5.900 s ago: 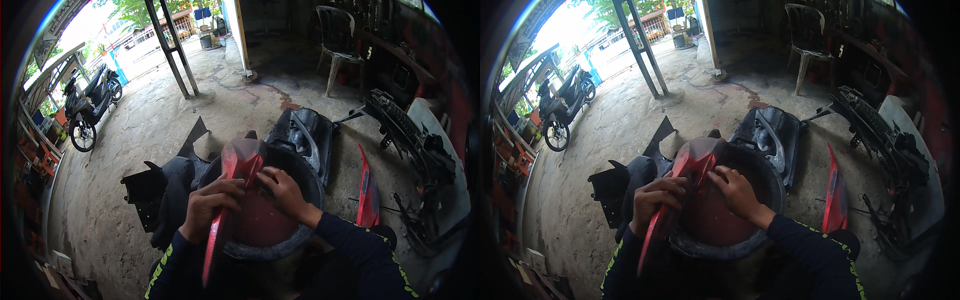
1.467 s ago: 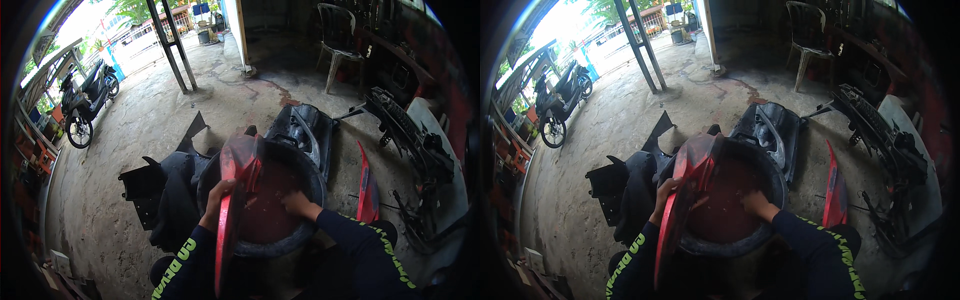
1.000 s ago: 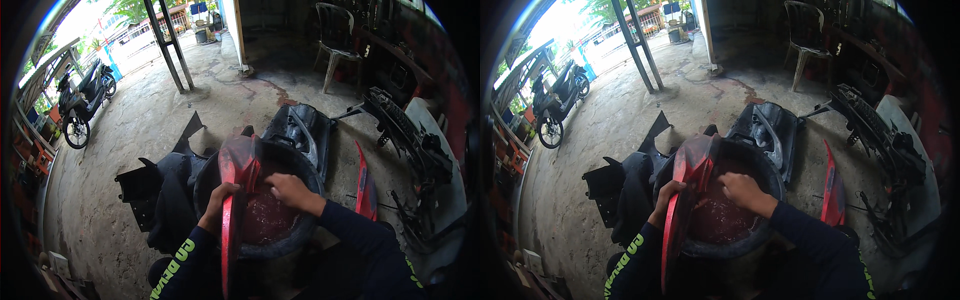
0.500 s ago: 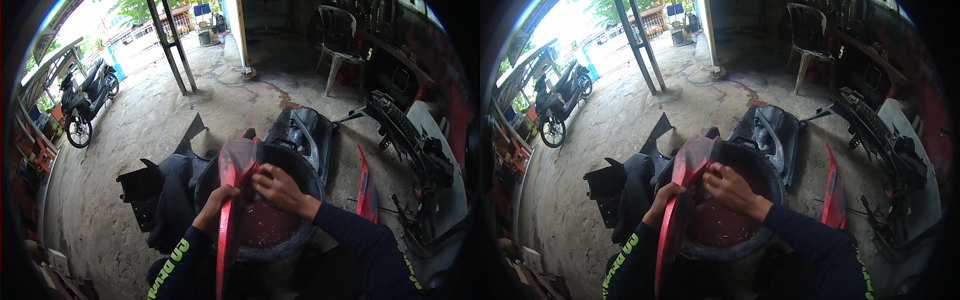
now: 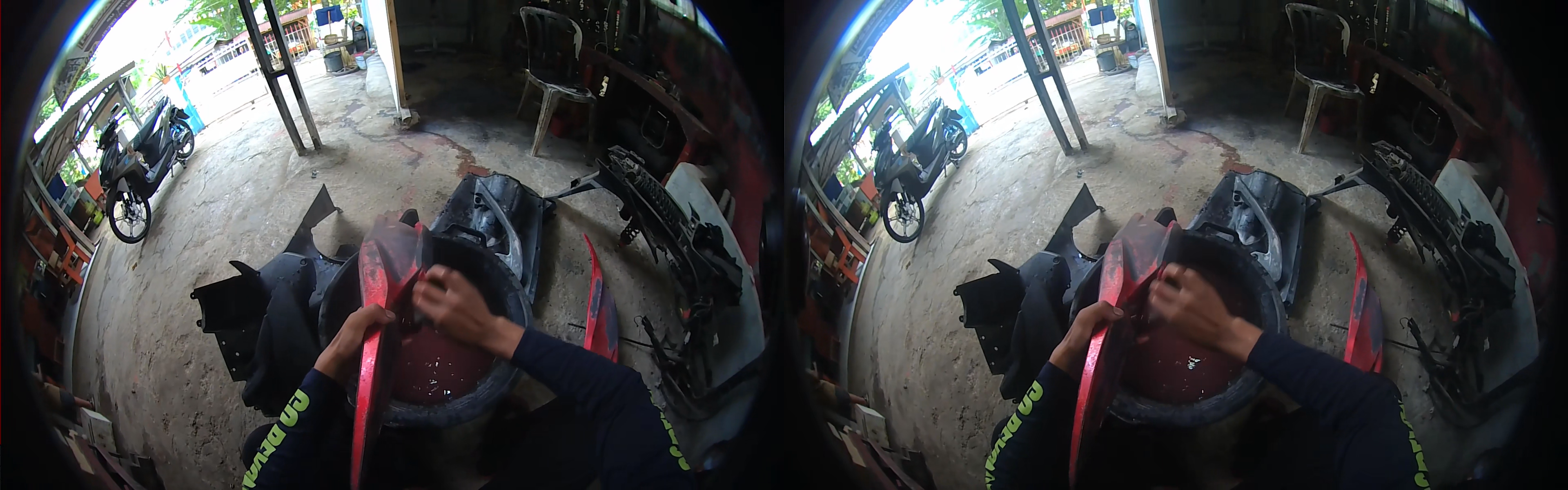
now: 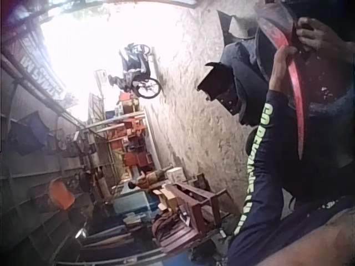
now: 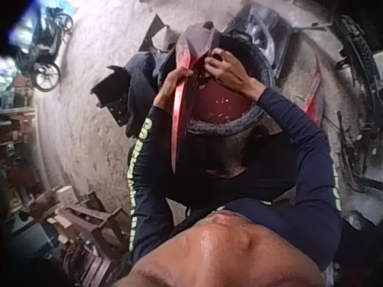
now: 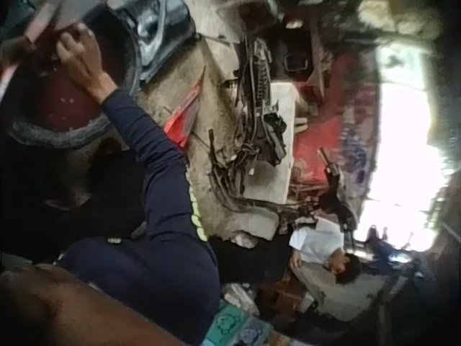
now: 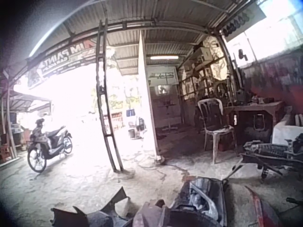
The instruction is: The person washes motorcycle fairing parts in a basin of water and sands the surface of a fairing part using sandpaper.
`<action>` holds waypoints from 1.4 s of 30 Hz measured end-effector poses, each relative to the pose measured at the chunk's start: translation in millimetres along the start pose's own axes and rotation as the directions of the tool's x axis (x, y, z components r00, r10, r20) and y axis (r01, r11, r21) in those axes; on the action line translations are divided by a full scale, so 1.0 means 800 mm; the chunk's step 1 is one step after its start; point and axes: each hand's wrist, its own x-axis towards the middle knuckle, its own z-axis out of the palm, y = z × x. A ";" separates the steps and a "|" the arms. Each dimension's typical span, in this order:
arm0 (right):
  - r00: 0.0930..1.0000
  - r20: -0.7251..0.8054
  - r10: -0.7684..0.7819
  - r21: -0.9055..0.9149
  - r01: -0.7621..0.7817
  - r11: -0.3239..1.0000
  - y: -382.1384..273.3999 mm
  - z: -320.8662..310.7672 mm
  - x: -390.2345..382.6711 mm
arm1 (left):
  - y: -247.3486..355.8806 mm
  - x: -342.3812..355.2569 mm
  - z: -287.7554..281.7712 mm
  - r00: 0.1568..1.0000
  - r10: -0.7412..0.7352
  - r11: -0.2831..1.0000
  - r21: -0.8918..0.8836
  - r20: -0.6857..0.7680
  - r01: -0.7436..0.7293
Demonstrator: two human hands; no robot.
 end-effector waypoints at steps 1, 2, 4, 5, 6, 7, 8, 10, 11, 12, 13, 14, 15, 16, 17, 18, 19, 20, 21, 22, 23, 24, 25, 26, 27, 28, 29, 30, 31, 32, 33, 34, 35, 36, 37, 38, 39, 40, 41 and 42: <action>0.998 0.011 -0.060 -0.003 0.060 0.998 -0.012 0.001 -0.002 | -0.001 0.003 -0.006 1.000 0.001 1.000 0.001 0.003 -0.001; 0.998 0.040 -0.058 0.047 0.056 0.997 -0.012 0.001 -0.004 | -0.004 0.007 -0.014 0.999 -0.030 0.997 0.067 0.020 0.029; 0.999 0.021 0.040 0.020 -0.040 0.999 0.025 -0.005 0.002 | -0.004 0.006 -0.007 0.998 -0.059 0.987 0.150 0.019 0.056; 0.991 -0.002 0.136 -0.004 -0.136 0.991 0.037 -0.007 0.004 | -0.009 0.011 -0.011 0.998 -0.061 0.987 0.148 0.022 0.057; 0.991 -0.016 0.135 -0.031 -0.135 0.990 0.031 -0.011 0.008 | -0.017 0.015 -0.020 0.999 -0.041 0.989 0.147 0.031 0.036; 0.991 -0.016 0.132 -0.029 -0.132 0.991 0.015 -0.008 0.005 | -0.020 0.017 -0.024 0.999 -0.020 0.989 0.149 0.046 0.013; 0.999 0.011 0.032 0.019 -0.033 0.999 -0.011 -0.004 -0.004 | -0.022 0.014 -0.028 0.999 -0.017 0.989 0.147 0.043 0.011; 0.999 0.024 -0.035 0.062 0.033 0.998 -0.014 0.002 -0.009 | -0.023 0.011 -0.029 0.996 0.021 0.973 0.226 0.092 -0.042; 0.999 0.024 -0.035 0.060 0.033 0.998 0.002 0.002 -0.008 | -0.022 0.013 -0.027 0.995 0.022 0.973 0.226 0.094 -0.043; 0.998 0.012 0.066 0.046 -0.067 0.997 0.018 -0.005 0.004 | -0.018 0.011 -0.021 0.998 0.004 0.975 0.220 0.064 -0.018; 0.986 -0.002 0.167 0.034 -0.166 0.985 0.025 -0.011 0.012 | -0.015 0.009 -0.017 0.999 -0.015 0.977 0.213 0.033 0.008; 0.982 -0.002 0.190 -0.014 -0.190 0.982 0.013 -0.010 0.013 | -0.013 0.007 -0.018 0.999 -0.015 0.977 0.212 0.030 0.008; 0.982 -0.002 0.188 -0.014 -0.188 0.982 -0.005 -0.008 0.005 | -0.009 0.005 -0.018 0.999 -0.032 0.992 0.121 0.043 0.026; 0.997 0.018 0.074 0.018 -0.075 0.997 -0.024 -0.005 -0.007 | -0.006 0.004 -0.017 0.997 -0.047 0.999 0.030 0.063 0.045; 0.998 0.036 -0.041 0.052 0.040 0.998 -0.033 -0.003 -0.012 | -0.005 0.002 -0.012 0.997 -0.044 0.999 0.030 0.068 0.042; 0.999 0.032 0.000 0.034 -0.002 0.999 -0.017 -0.005 -0.010 | -0.006 0.000 -0.003 0.999 -0.030 0.998 0.059 0.042 0.028; 0.999 0.029 0.041 0.024 -0.041 0.999 0.003 -0.007 -0.003 | -0.010 -0.003 0.000 1.000 -0.018 0.996 0.084 0.008 0.018; 0.995 0.007 0.101 0.031 -0.101 0.994 0.017 -0.009 0.006 | -0.015 0.001 -0.003 1.000 -0.020 1.000 0.019 0.013 0.019; 0.987 -0.016 0.161 0.033 -0.160 0.987 0.024 -0.014 0.013 | -0.014 0.002 -0.003 1.000 -0.019 1.000 0.018 0.014 0.019; 0.987 -0.015 0.161 0.031 -0.160 0.987 0.013 -0.009 0.006 | -0.012 0.002 -0.002 0.999 -0.029 0.999 0.036 0.024 0.028; 0.998 0.018 0.066 -0.028 -0.066 0.997 -0.006 0.002 -0.008 | -0.011 0.003 -0.002 0.999 -0.040 0.998 0.054 0.035 0.038; 0.998 0.056 -0.027 -0.084 0.032 0.996 -0.018 0.007 -0.015 | -0.015 0.005 -0.009 0.999 -0.038 0.998 0.054 0.038 0.036; 0.998 0.051 -0.031 -0.085 0.036 0.996 -0.013 0.005 -0.009 | -0.020 0.007 -0.021 0.999 -0.003 0.994 0.109 0.050 -0.002; 1.000 0.014 -0.015 -0.038 0.015 0.999 -0.003 0.001 -0.001 | -0.024 0.010 -0.031 0.998 0.031 0.986 0.163 0.063 -0.041; 1.000 -0.017 0.011 0.011 -0.010 1.000 0.008 -0.003 0.004 | -0.022 0.005 -0.024 0.998 0.027 0.986 0.163 0.062 -0.037; 0.995 0.005 0.095 -0.031 -0.095 0.995 0.030 -0.013 0.007 | -0.017 0.000 -0.007 0.999 0.006 0.989 0.148 0.053 -0.014; 0.989 -0.063 0.135 -0.006 -0.136 0.991 0.041 -0.020 0.012 | -0.013 0.000 0.005 0.999 -0.015 0.991 0.132 0.045 0.009; 0.995 -0.047 0.087 -0.031 -0.088 0.996 0.029 -0.013 0.007 | -0.011 -0.002 0.007 0.999 -0.005 0.993 0.121 0.037 0.000; 0.999 -0.029 0.039 -0.064 -0.041 0.997 0.010 -0.003 -0.002 | -0.010 -0.002 0.002 0.999 -0.004 0.993 0.122 0.038 -0.001; 0.997 -0.004 -0.079 -0.066 0.079 0.995 -0.012 0.006 -0.015 | -0.012 0.000 -0.004 0.998 0.028 0.981 0.191 0.059 -0.039; 0.997 -0.008 -0.082 -0.065 0.081 0.995 -0.009 0.005 -0.011 | -0.013 0.001 -0.009 0.996 0.062 0.963 0.260 0.069 -0.078; 1.000 -0.005 -0.023 -0.042 0.022 0.999 0.000 0.002 -0.005 | -0.016 0.001 -0.012 0.998 0.040 0.973 0.226 0.058 -0.052; 0.999 -0.001 0.037 -0.019 -0.037 0.999 0.012 -0.001 0.002 | -0.018 0.003 -0.015 0.998 0.042 0.972 0.227 0.055 -0.054; 0.988 0.030 0.153 -0.028 -0.152 0.988 0.032 -0.007 0.008 | -0.013 -0.001 -0.001 0.999 0.030 0.983 0.181 0.036 -0.036; 0.984 -0.012 0.176 -0.030 -0.176 0.984 0.034 -0.017 0.015 | -0.011 -0.003 0.006 1.000 0.016 0.991 0.134 0.017 -0.018; 0.995 -0.016 0.097 -0.049 -0.098 0.994 0.021 -0.011 0.009 | -0.012 0.000 0.000 1.000 0.013 0.991 0.132 0.016 -0.015; 1.000 -0.021 0.016 -0.070 -0.017 0.997 -0.001 -0.003 -0.002 | -0.011 0.002 -0.010 0.999 0.019 0.982 0.189 0.034 -0.025; 0.996 0.030 -0.080 -0.057 0.082 0.995 -0.024 0.002 -0.010 | -0.010 0.007 -0.016 0.998 0.026 0.968 0.248 0.055 -0.039; 0.996 0.028 -0.081 -0.063 0.083 0.995 -0.015 0.003 -0.009 | -0.012 0.009 -0.018 0.998 0.029 0.967 0.251 0.060 -0.043; 1.000 0.020 -0.013 -0.052 0.014 0.999 -0.002 -0.002 -0.003 | -0.020 0.009 -0.021 0.997 0.047 0.970 0.236 0.055 -0.059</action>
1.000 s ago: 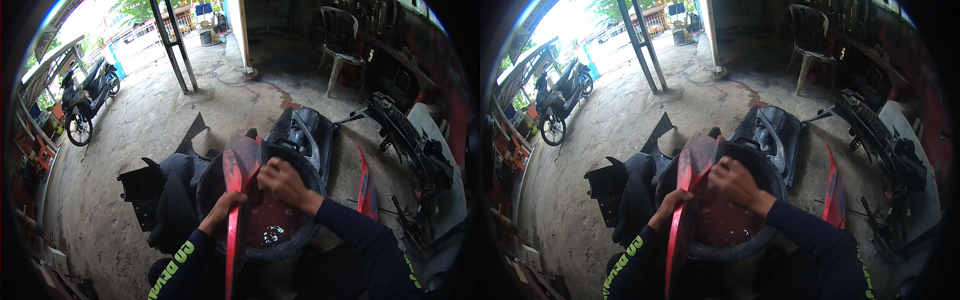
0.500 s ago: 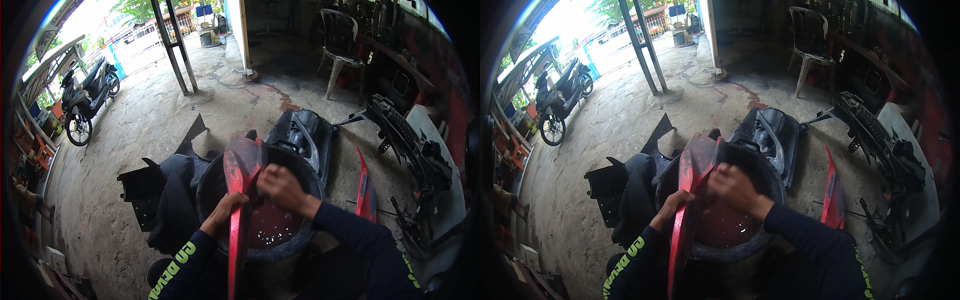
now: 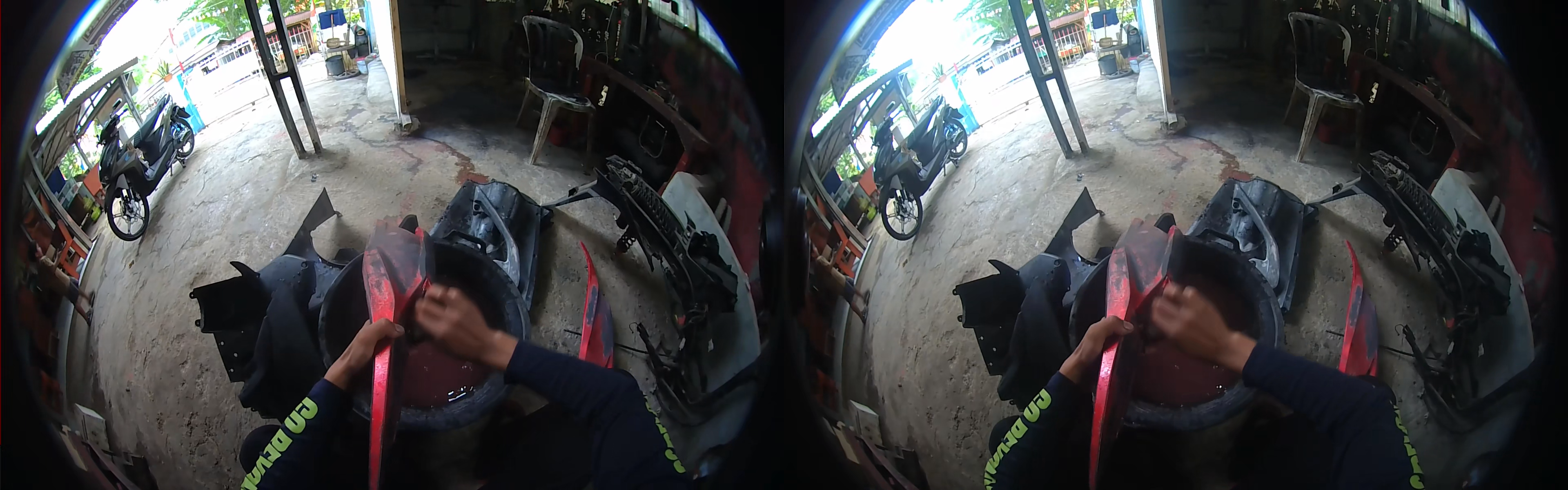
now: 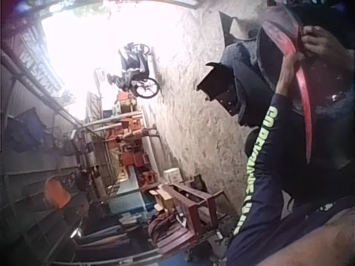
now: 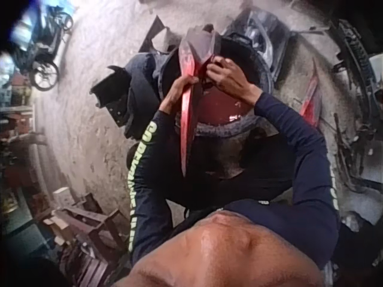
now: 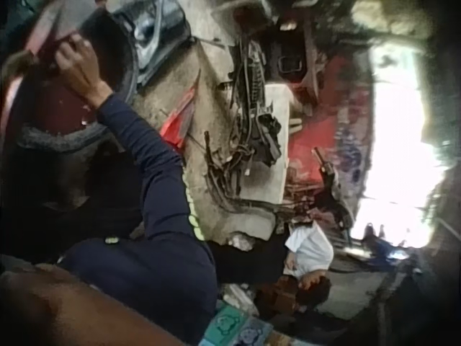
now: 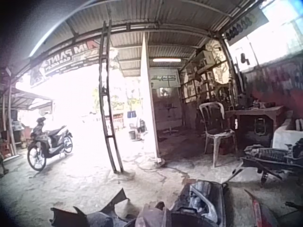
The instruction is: The person washes motorcycle fairing parts in a basin of water and sands the surface of a fairing part using sandpaper.
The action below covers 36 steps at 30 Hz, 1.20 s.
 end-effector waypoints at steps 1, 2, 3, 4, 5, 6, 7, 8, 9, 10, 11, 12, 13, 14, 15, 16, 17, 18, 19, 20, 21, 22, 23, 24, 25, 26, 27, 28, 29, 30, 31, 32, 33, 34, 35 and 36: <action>0.998 -0.004 0.066 0.016 -0.066 0.998 0.014 -0.003 0.006 | -0.004 -0.002 0.002 1.000 0.016 1.000 -0.016 -0.013 -0.016; 0.987 -0.017 0.160 0.047 -0.160 0.986 0.029 -0.004 0.011 | -0.004 -0.002 0.004 1.000 0.015 1.000 -0.016 -0.014 -0.015; 0.986 -0.013 0.164 0.045 -0.164 0.985 0.021 -0.003 0.006 | 0.000 -0.003 0.009 1.000 -0.021 0.995 -0.100 -0.017 0.019; 0.996 -0.002 0.091 -0.002 -0.091 0.996 0.006 -0.001 0.000 | 0.004 -0.003 0.013 0.998 -0.052 0.982 -0.182 -0.019 0.047; 1.000 0.012 0.017 -0.049 -0.017 0.999 -0.011 0.002 -0.006 | 0.003 -0.003 0.011 0.999 -0.050 0.982 -0.182 -0.016 0.046; 0.999 -0.042 -0.022 0.041 0.024 0.999 -0.028 0.003 -0.008 | 0.001 -0.004 0.006 1.000 -0.023 0.994 -0.103 0.005 0.024; 0.999 -0.045 -0.022 0.038 0.023 0.999 -0.020 0.001 -0.006 | 0.000 -0.004 0.002 1.000 0.002 1.000 -0.024 0.028 -0.001; 0.999 -0.019 0.047 0.020 -0.046 0.999 -0.001 -0.001 0.000 | -0.003 0.000 0.003 0.999 -0.026 0.996 -0.080 -0.018 0.025; 0.993 0.011 0.117 0.006 -0.117 0.993 0.014 -0.004 0.006 | -0.003 0.000 0.005 0.999 -0.030 0.996 -0.081 -0.019 0.028; 0.985 -0.042 0.170 0.038 -0.168 0.985 0.027 -0.007 0.014 | -0.001 0.001 0.005 1.000 -0.005 0.994 -0.110 0.008 0.006; 0.984 -0.040 0.171 0.042 -0.169 0.985 0.018 -0.005 0.010 | 0.000 0.001 0.006 0.999 0.020 0.990 -0.139 0.033 -0.015; 0.995 -0.005 0.095 -0.023 -0.095 0.995 0.003 -0.001 0.005 | 0.003 -0.002 0.005 0.999 0.020 0.990 -0.138 0.030 -0.016; 0.999 0.041 0.026 -0.098 -0.021 0.995 -0.013 0.000 -0.003 | 0.008 -0.004 0.007 0.999 -0.015 0.989 -0.145 0.032 0.020; 0.998 -0.038 -0.058 0.013 0.058 0.998 -0.032 0.001 -0.014 | 0.011 -0.003 0.009 0.998 -0.051 0.987 -0.152 0.034 0.055; 0.998 -0.039 -0.058 0.007 0.059 0.998 -0.020 -0.004 -0.012 | 0.013 -0.001 0.013 0.998 -0.047 0.987 -0.149 0.039 0.052; 1.000 -0.011 0.016 0.009 -0.016 1.000 -0.001 -0.003 -0.006 | 0.009 -0.002 0.012 0.999 -0.037 0.990 -0.136 0.031 0.041; 0.996 0.019 0.090 0.010 -0.090 0.996 0.018 -0.002 0.003 | 0.006 -0.003 0.011 0.999 -0.028 0.992 -0.123 0.024 0.031; 0.987 -0.044 0.151 0.054 -0.149 0.987 0.031 -0.016 0.014 | 0.004 -0.004 0.012 0.999 -0.020 0.993 -0.115 0.026 0.023; 0.988 -0.041 0.151 0.058 -0.149 0.987 0.022 -0.011 0.009 | 0.004 -0.005 0.011 0.999 -0.023 0.993 -0.117 0.023 0.025; 0.999 -0.014 0.042 0.003 -0.042 0.999 0.004 -0.002 -0.001 | 0.007 -0.006 0.009 0.999 -0.036 0.994 -0.099 0.007 0.036; 0.998 0.018 -0.065 -0.057 0.066 0.996 -0.013 0.000 -0.006 | 0.011 -0.005 0.008 0.999 -0.044 0.996 -0.076 -0.003 0.044; 0.993 -0.069 -0.099 0.076 0.104 0.992 -0.030 0.001 -0.009 | 0.008 -0.005 0.007 0.999 0.018 0.999 -0.030 -0.028 -0.019; 0.993 -0.069 -0.100 0.073 0.105 0.992 -0.015 0.000 -0.006 | 0.010 -0.005 0.008 0.999 0.020 0.999 -0.029 -0.026 -0.021; 0.999 -0.046 0.014 0.045 -0.012 0.999 0.010 -0.003 0.000 | 0.011 -0.006 0.010 0.999 -0.039 0.997 -0.062 0.001 0.039; 0.992 -0.024 0.125 0.017 -0.124 0.992 0.029 -0.010 0.011 | 0.012 -0.009 0.014 0.995 -0.097 0.990 -0.097 0.028 0.099; 0.982 -0.012 0.188 0.064 -0.187 0.980 0.034 -0.022 0.015 | 0.016 -0.008 0.022 0.998 -0.057 0.991 -0.124 0.020 0.059; 0.982 -0.014 0.188 0.068 -0.187 0.980 0.022 -0.014 0.009 | 0.017 -0.008 0.019 0.998 -0.058 0.991 -0.123 0.016 0.060; 0.997 -0.002 0.082 0.026 -0.082 0.996 0.001 -0.004 -0.002 | 0.016 -0.006 0.017 0.999 -0.046 0.992 -0.115 0.003 0.046; 1.000 0.014 -0.024 -0.014 0.024 1.000 -0.013 0.003 -0.012 | 0.013 -0.003 0.015 0.999 -0.034 0.994 -0.107 -0.009 0.033; 0.998 0.002 -0.057 0.062 0.057 0.996 -0.019 0.000 -0.009 | 0.008 0.000 0.007 1.000 -0.028 0.994 -0.105 -0.010 0.027; 0.998 -0.002 -0.060 0.067 0.060 0.996 -0.006 -0.003 -0.001 | -0.002 0.001 -0.001 1.000 0.001 0.997 -0.078 0.004 -0.001; 0.999 -0.029 0.043 0.052 -0.041 0.998 0.019 -0.008 0.013 | -0.010 0.001 -0.009 0.999 0.029 0.998 -0.052 0.018 -0.028; 0.987 -0.045 0.153 0.032 -0.152 0.988 0.033 -0.011 0.014 | -0.007 0.001 0.000 0.999 0.024 0.998 -0.056 0.025 -0.023; 0.987 -0.042 0.156 0.031 -0.155 0.987 0.023 -0.008 0.010 | 0.006 -0.003 0.014 1.000 0.003 0.993 -0.119 0.002 -0.003; 0.995 -0.034 0.092 0.030 -0.091 0.995 0.000 -0.002 0.001 | 0.012 -0.005 0.021 1.000 -0.019 0.983 -0.182 -0.020 0.015; 0.999 -0.031 0.013 0.031 -0.012 0.999 -0.021 -0.001 -0.003 | 0.006 -0.002 0.004 1.000 -0.025 0.996 -0.084 -0.005 0.025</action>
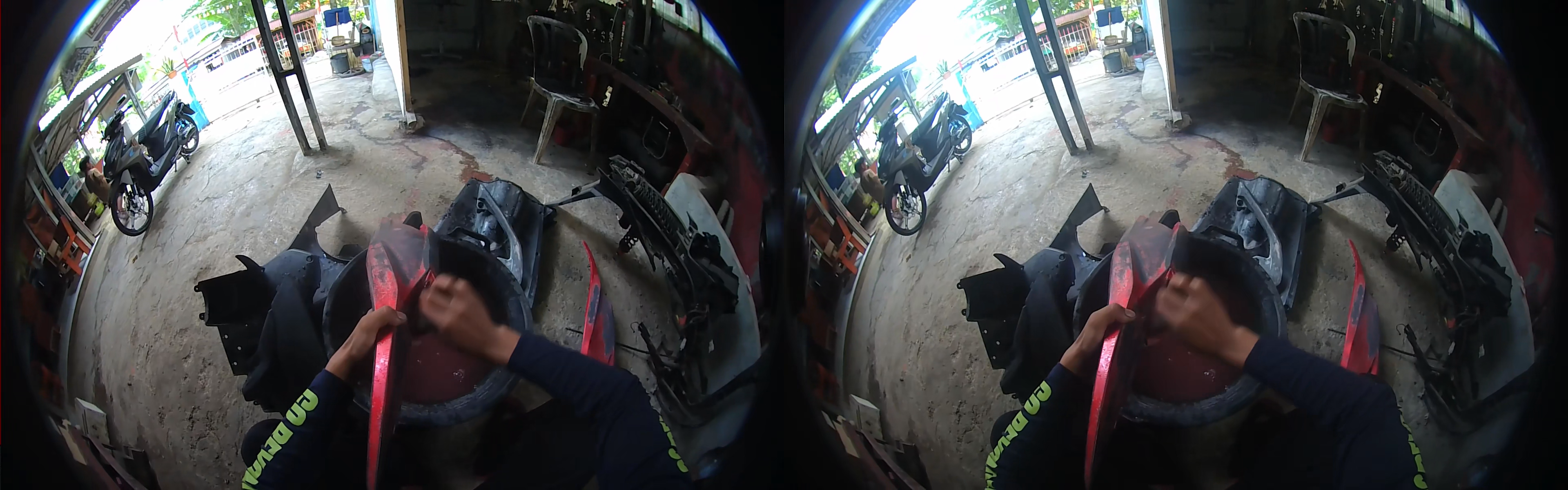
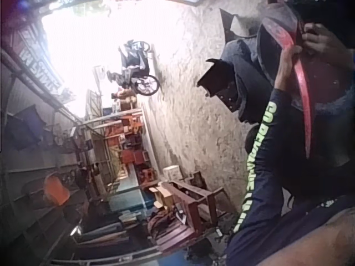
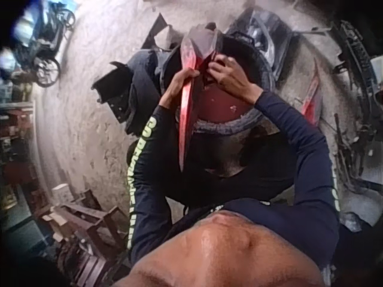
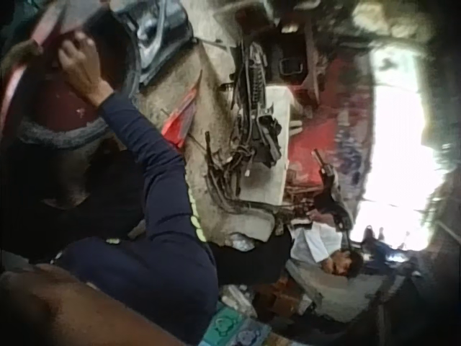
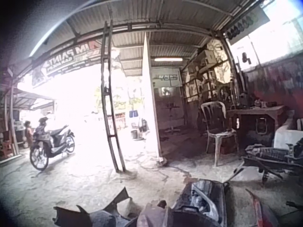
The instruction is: The person washes motorcycle fairing parts in a basin of water and sands the surface of a fairing part using sandpaper.
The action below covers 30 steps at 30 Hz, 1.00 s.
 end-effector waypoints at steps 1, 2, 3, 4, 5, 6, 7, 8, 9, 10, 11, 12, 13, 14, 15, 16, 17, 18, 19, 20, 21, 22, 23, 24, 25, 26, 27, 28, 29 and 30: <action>0.998 0.006 -0.068 -0.004 0.069 0.998 -0.008 0.001 -0.002 | -0.002 0.002 -0.001 1.000 0.005 1.000 0.002 0.005 -0.005; 0.998 0.032 -0.049 0.057 0.047 0.997 0.002 0.006 -0.007 | -0.004 0.004 -0.001 1.000 0.023 1.000 0.020 -0.009 -0.023; 0.998 0.028 -0.048 0.064 0.046 0.997 0.013 0.003 0.002 | -0.007 0.001 -0.004 0.999 0.035 0.999 0.038 -0.036 -0.033; 0.998 0.015 0.060 0.060 -0.060 0.996 0.038 -0.009 0.017 | -0.002 -0.003 0.005 0.999 0.031 0.999 0.037 -0.035 -0.030; 0.985 0.006 0.172 0.049 -0.172 0.984 0.052 -0.019 0.020 | 0.010 -0.008 0.022 1.000 0.011 0.999 -0.030 -0.013 -0.011; 0.988 -0.012 0.153 -0.017 -0.153 0.988 0.049 -0.009 0.010 | 0.018 -0.013 0.031 1.000 -0.009 0.996 -0.090 0.004 0.009; 0.995 0.028 0.100 -0.040 -0.099 0.994 0.026 -0.003 0.002 | 0.018 -0.012 0.025 1.000 -0.005 0.996 -0.087 0.002 0.005; 1.000 0.021 0.022 0.010 -0.022 1.000 0.006 0.005 -0.005 | 0.013 -0.009 0.012 1.000 0.021 1.000 -0.015 0.004 -0.020; 0.998 0.010 -0.055 0.059 0.054 0.997 -0.006 0.006 -0.005 | 0.009 -0.007 0.006 0.999 0.044 0.997 0.058 0.009 -0.044; 1.000 0.005 0.007 0.053 -0.007 0.999 0.006 0.004 -0.001 | 0.002 -0.002 0.005 0.997 0.076 0.994 0.078 -0.029 -0.073; 0.998 -0.001 0.069 0.047 -0.069 0.997 0.026 0.002 0.007 | -0.002 0.000 -0.001 0.997 0.078 0.994 0.082 -0.030 -0.075; 0.987 0.051 0.155 0.033 -0.157 0.987 0.038 -0.007 0.015 | 0.011 -0.007 0.013 1.000 0.011 1.000 0.011 -0.019 -0.010; 0.986 0.052 0.158 0.032 -0.160 0.987 0.036 -0.004 0.010 | 0.017 -0.010 0.020 0.998 -0.056 0.997 -0.059 -0.004 0.055; 0.995 0.043 0.092 -0.004 -0.092 0.996 0.027 0.003 0.001 | 0.011 -0.002 0.012 0.999 -0.020 0.997 -0.075 0.031 0.023; 0.999 0.032 0.024 -0.042 -0.022 0.999 0.015 0.005 -0.001 | 0.011 -0.003 0.011 0.999 -0.020 0.997 -0.073 0.032 0.022; 0.999 0.001 -0.048 0.050 0.048 0.998 -0.003 0.004 -0.006 | 0.010 -0.004 0.009 1.000 -0.027 0.999 -0.024 0.012 0.027; 0.999 0.000 -0.047 0.049 0.047 0.998 0.008 0.003 -0.003 | 0.008 -0.005 0.009 0.999 -0.033 0.999 0.026 -0.008 0.033; 1.000 -0.001 0.001 0.019 -0.001 1.000 0.025 0.001 0.005 | 0.000 -0.004 0.010 0.998 -0.026 0.999 -0.023 -0.061 0.025; 0.999 0.003 0.050 -0.013 -0.050 0.999 0.045 -0.001 0.011 | 0.005 -0.005 0.018 0.998 -0.032 0.999 -0.023 -0.059 0.031; 0.991 -0.044 0.128 0.007 -0.128 0.992 0.059 -0.008 0.016 | 0.016 -0.007 0.031 0.997 -0.046 0.997 -0.062 -0.065 0.042; 0.990 -0.039 0.138 0.006 -0.138 0.990 0.051 -0.007 0.009 | 0.023 -0.009 0.039 0.996 -0.061 0.994 -0.098 -0.069 0.054; 0.999 -0.016 0.047 -0.042 -0.047 0.998 0.035 -0.002 0.004 | 0.020 -0.007 0.036 0.996 -0.047 0.987 -0.155 -0.076 0.035; 0.999 0.013 -0.043 -0.089 0.044 0.995 0.018 0.002 -0.001 | 0.022 -0.005 0.024 0.994 -0.099 0.983 -0.160 -0.054 0.090; 0.995 -0.051 -0.091 0.003 0.091 0.996 -0.002 -0.001 0.000 | 0.020 -0.003 0.014 0.997 -0.075 0.995 -0.073 -0.027 0.073; 0.995 -0.054 -0.089 0.000 0.089 0.996 0.009 -0.002 0.001 | 0.016 -0.001 0.007 0.999 -0.052 0.999 0.014 0.003 0.052; 1.000 -0.018 -0.007 0.014 0.007 1.000 0.030 -0.005 0.005 | 0.010 0.002 0.004 0.999 -0.052 0.998 0.019 0.006 0.052; 0.997 0.018 0.072 0.031 -0.073 0.997 0.047 -0.006 0.012 | 0.018 -0.006 0.020 0.999 -0.045 0.999 -0.028 0.000 0.045; 0.990 -0.009 0.139 0.047 -0.139 0.989 0.050 -0.019 0.024 | 0.024 -0.011 0.028 0.999 -0.037 0.997 -0.075 -0.008 0.036; 0.990 -0.015 0.138 0.050 -0.137 0.989 0.042 -0.014 0.022 | 0.026 -0.013 0.026 0.999 -0.034 0.997 -0.071 -0.013 0.033; 0.998 -0.022 0.057 0.012 -0.057 0.998 0.025 -0.004 0.015 | 0.028 -0.015 0.021 0.999 -0.040 0.993 -0.110 -0.036 0.035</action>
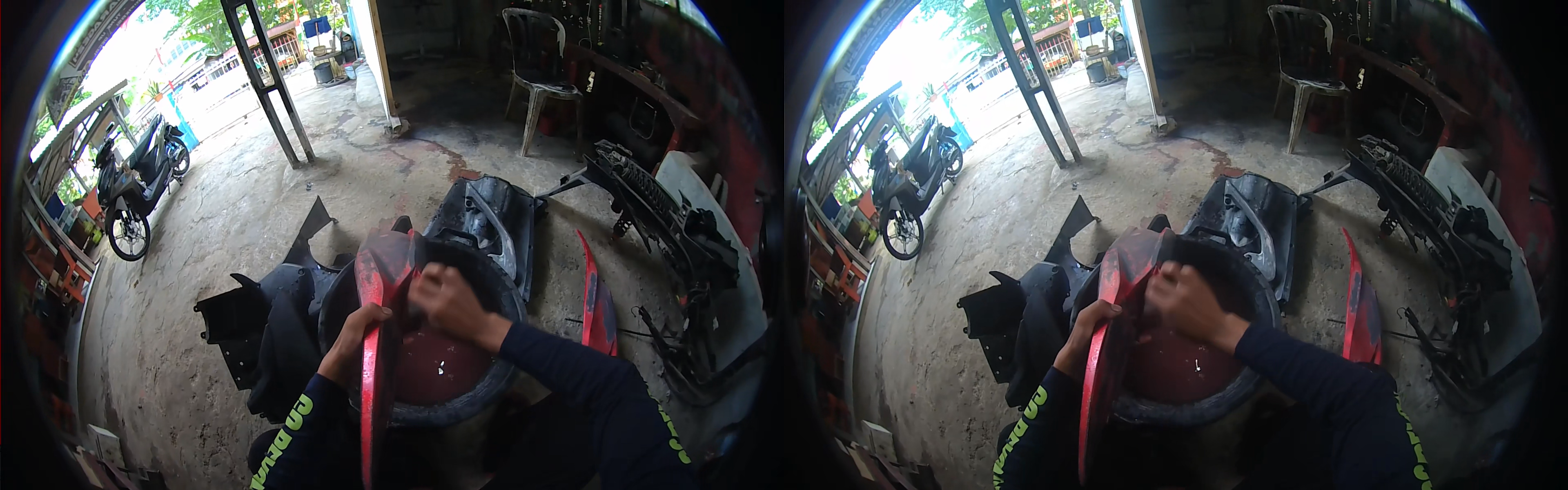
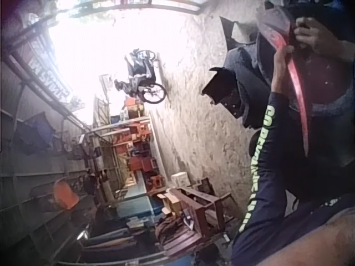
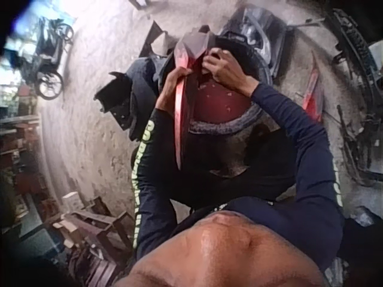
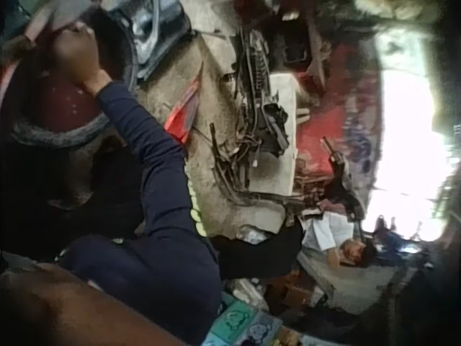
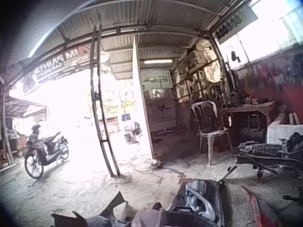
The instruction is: The person washes motorcycle fairing parts in a basin of water and sands the surface of a fairing part using sandpaper.
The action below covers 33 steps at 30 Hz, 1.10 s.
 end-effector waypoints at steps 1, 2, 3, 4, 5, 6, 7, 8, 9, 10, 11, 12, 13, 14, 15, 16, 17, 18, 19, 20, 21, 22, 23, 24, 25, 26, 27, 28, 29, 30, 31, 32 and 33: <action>0.997 -0.006 -0.082 -0.035 0.082 0.996 -0.018 0.008 -0.007 | 0.002 -0.003 -0.005 1.000 -0.002 0.999 -0.039 -0.026 0.001; 0.996 -0.019 -0.092 0.070 0.093 0.993 -0.027 0.008 -0.023 | -0.008 0.014 -0.008 1.000 -0.005 0.999 -0.045 0.004 0.005; 0.996 -0.021 -0.091 0.066 0.093 0.994 -0.013 0.002 -0.019 | -0.015 0.021 -0.010 1.000 0.006 1.000 -0.021 -0.004 -0.007; 0.999 0.015 -0.029 0.050 0.028 0.998 0.010 -0.003 -0.010 | -0.016 0.022 -0.007 1.000 0.019 1.000 0.002 -0.018 -0.019; 0.998 0.049 0.033 0.033 -0.035 0.999 0.023 -0.005 -0.005 | -0.014 0.021 -0.002 1.000 0.022 1.000 0.004 -0.021 -0.022; 0.998 0.050 0.036 0.033 -0.038 0.999 0.020 -0.004 -0.008 | -0.005 0.015 0.012 1.000 0.016 0.999 -0.032 -0.014 -0.016; 0.998 0.060 0.006 -0.002 -0.006 1.000 0.013 0.000 -0.013 | 0.000 0.011 0.020 1.000 0.010 0.998 -0.067 -0.008 -0.010; 0.997 0.072 -0.024 -0.037 0.027 0.999 0.004 0.005 -0.020 | 0.000 0.011 0.013 1.000 0.007 0.998 -0.066 -0.005 -0.007; 0.995 0.080 -0.058 -0.071 0.064 0.995 -0.008 0.007 -0.020 | 0.002 0.009 0.002 1.000 0.004 1.000 -0.003 0.024 -0.004; 0.990 -0.043 -0.132 0.028 0.133 0.991 -0.025 0.007 -0.020 | 0.003 0.008 -0.005 0.999 0.000 0.998 0.060 0.054 -0.003; 0.990 -0.045 -0.133 0.025 0.134 0.991 -0.014 0.007 -0.016 | -0.001 0.008 -0.005 0.998 0.002 0.998 0.063 0.056 -0.006; 0.998 -0.010 -0.055 0.015 0.055 0.998 0.010 0.005 -0.010 | -0.004 0.007 0.004 1.000 0.012 0.998 0.057 0.021 -0.013; 0.999 0.028 0.021 0.002 -0.021 1.000 0.030 -0.004 0.001 | -0.004 0.006 0.014 1.000 0.023 0.999 0.046 -0.013 -0.022; 0.994 -0.002 0.109 0.022 -0.109 0.994 0.038 -0.013 0.007 | 0.006 0.002 0.022 1.000 -0.001 0.999 0.035 0.011 0.000; 0.995 -0.006 0.104 0.026 -0.104 0.994 0.030 -0.010 0.004 | 0.006 0.002 0.017 1.000 0.004 0.999 0.036 0.006 -0.004; 1.000 0.007 -0.008 -0.006 0.008 1.000 0.012 -0.002 -0.004 | 0.007 0.004 0.007 1.000 -0.009 0.998 0.056 0.020 0.007; 0.993 0.023 -0.118 -0.038 0.119 0.992 -0.004 0.005 -0.011 | 0.009 0.004 0.001 0.999 -0.022 0.997 0.076 0.034 0.019; 0.986 -0.024 -0.164 0.018 0.165 0.986 -0.015 0.004 -0.015 | 0.010 0.002 0.008 0.999 -0.019 0.997 0.076 0.038 0.016; 0.986 -0.023 -0.164 0.017 0.165 0.986 -0.003 0.002 -0.012 | 0.008 -0.002 0.023 1.000 0.001 0.999 0.045 -0.004 0.000; 0.999 0.035 -0.013 -0.001 0.013 1.000 0.018 -0.001 -0.007 | 0.006 -0.004 0.031 0.999 0.018 1.000 0.015 -0.047 -0.017; 0.988 0.085 0.132 -0.022 -0.131 0.991 0.031 -0.002 0.003 | 0.007 -0.002 0.028 0.998 0.024 1.000 0.015 -0.053 -0.023; 0.989 0.023 0.145 -0.001 -0.145 0.989 0.031 -0.006 0.009 | 0.005 0.003 0.020 1.000 0.016 1.000 0.004 -0.027 -0.016; 0.990 0.021 0.140 0.004 -0.141 0.990 0.018 -0.001 0.005 | 0.003 0.007 0.011 1.000 0.008 1.000 -0.008 -0.001 -0.008; 1.000 0.010 0.004 0.009 -0.005 1.000 -0.005 0.005 -0.008 | 0.001 0.011 0.000 1.000 0.008 1.000 -0.008 0.001 -0.008; 0.991 -0.002 -0.131 0.014 0.131 0.991 -0.018 0.007 -0.016 | -0.002 0.012 -0.011 0.999 0.001 0.999 0.044 0.036 -0.002; 0.989 0.014 -0.144 0.056 0.144 0.988 -0.017 0.010 -0.017 | -0.005 0.012 -0.019 0.998 -0.008 0.995 0.096 0.069 0.001; 0.990 0.018 -0.141 0.059 0.139 0.989 -0.005 0.008 -0.015 | -0.006 0.010 -0.010 0.998 -0.014 0.996 0.093 0.069 0.008; 0.997 0.072 0.041 0.024 -0.042 0.999 0.016 0.004 -0.007 | -0.006 0.007 0.007 1.000 0.001 0.998 0.070 0.026 -0.003; 0.968 0.119 0.221 -0.021 -0.220 0.975 0.033 0.002 -0.005 | -0.007 0.005 0.016 1.000 0.016 0.999 0.047 -0.018 -0.015; 0.969 0.117 0.219 -0.018 -0.218 0.976 0.046 0.006 -0.008 | -0.010 0.009 0.003 1.000 0.006 0.999 0.041 -0.020 -0.005; 0.896 0.020 0.443 0.069 -0.443 0.894 0.065 0.019 -0.019 | -0.012 0.007 0.002 1.000 0.004 0.999 0.042 -0.020 -0.003; 0.759 -0.055 0.649 0.170 -0.633 0.755 0.081 0.032 -0.034 | -0.013 0.006 0.003 1.000 0.018 1.000 0.025 -0.019 -0.018; 0.700 0.056 0.712 0.143 -0.711 0.688 0.082 0.056 -0.057 | -0.013 0.004 0.000 0.999 0.034 0.999 0.007 -0.026 -0.034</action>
